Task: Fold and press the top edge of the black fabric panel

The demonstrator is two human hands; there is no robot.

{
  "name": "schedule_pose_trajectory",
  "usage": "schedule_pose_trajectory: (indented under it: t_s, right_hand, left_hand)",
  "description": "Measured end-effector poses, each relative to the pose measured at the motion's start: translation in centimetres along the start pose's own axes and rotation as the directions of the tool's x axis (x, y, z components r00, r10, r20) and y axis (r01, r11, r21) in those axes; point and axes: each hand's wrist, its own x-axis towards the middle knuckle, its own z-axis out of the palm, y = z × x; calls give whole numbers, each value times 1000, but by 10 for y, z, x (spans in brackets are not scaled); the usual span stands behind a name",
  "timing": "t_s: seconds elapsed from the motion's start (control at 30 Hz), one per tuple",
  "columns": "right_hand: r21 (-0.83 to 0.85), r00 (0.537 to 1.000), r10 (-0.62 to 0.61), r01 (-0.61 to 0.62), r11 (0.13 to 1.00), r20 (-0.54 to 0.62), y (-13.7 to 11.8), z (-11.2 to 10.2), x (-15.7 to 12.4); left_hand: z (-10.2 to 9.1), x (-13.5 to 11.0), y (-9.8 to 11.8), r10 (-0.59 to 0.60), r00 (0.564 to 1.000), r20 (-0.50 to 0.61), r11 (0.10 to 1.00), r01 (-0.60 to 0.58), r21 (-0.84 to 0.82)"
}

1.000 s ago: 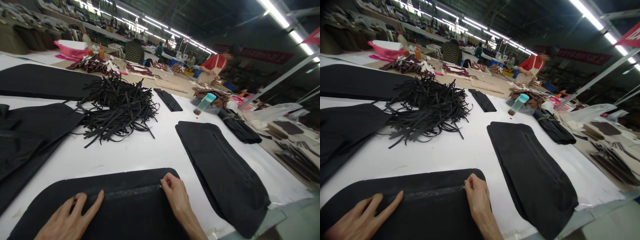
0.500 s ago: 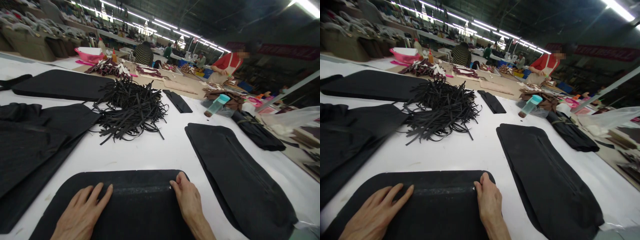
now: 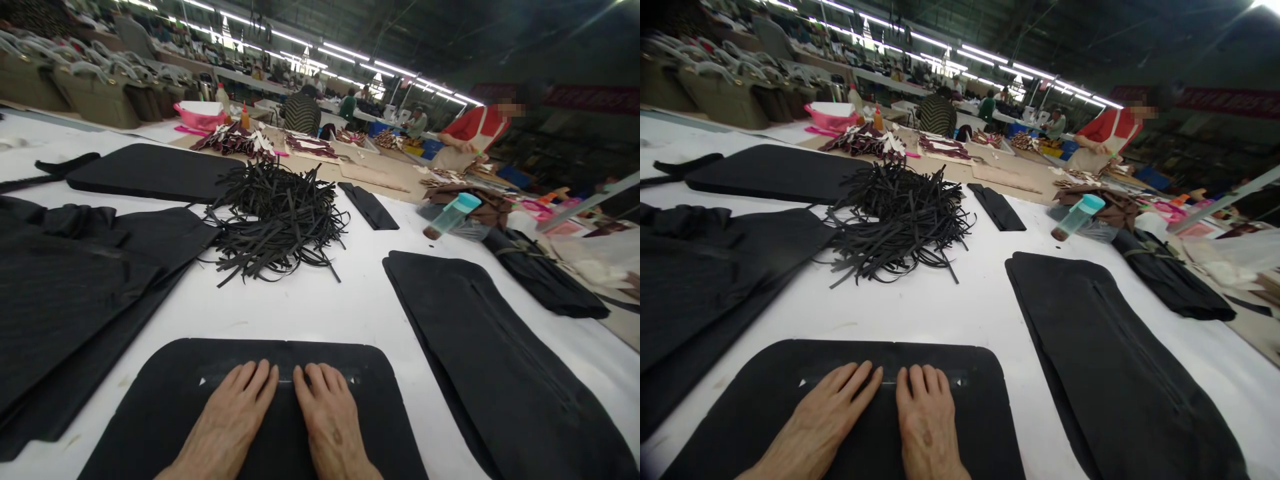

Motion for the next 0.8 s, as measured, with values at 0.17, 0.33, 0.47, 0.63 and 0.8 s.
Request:
schedule_pose_trajectory:
  t_s: [0.17,0.33,0.47,0.63,0.8]
  right_hand:
    - [-26,1000,-6,7,1000,22,5,4,-8]
    - [-95,995,-5,15,995,101,1,0,-2]
    - [-38,996,-15,19,999,93,9,-5,-6]
    - [10,998,26,-26,1000,55,31,-13,-24]
    - [13,998,57,-58,998,30,42,-18,-31]
  left_hand:
    - [-10,6,4,-20,995,93,999,17,30]
    - [-21,16,14,-73,989,132,991,57,121]
    - [-22,20,15,-55,990,131,986,33,162]
    - [-16,15,10,-38,995,91,990,25,139]
    - [-26,18,17,-53,994,99,981,33,192]
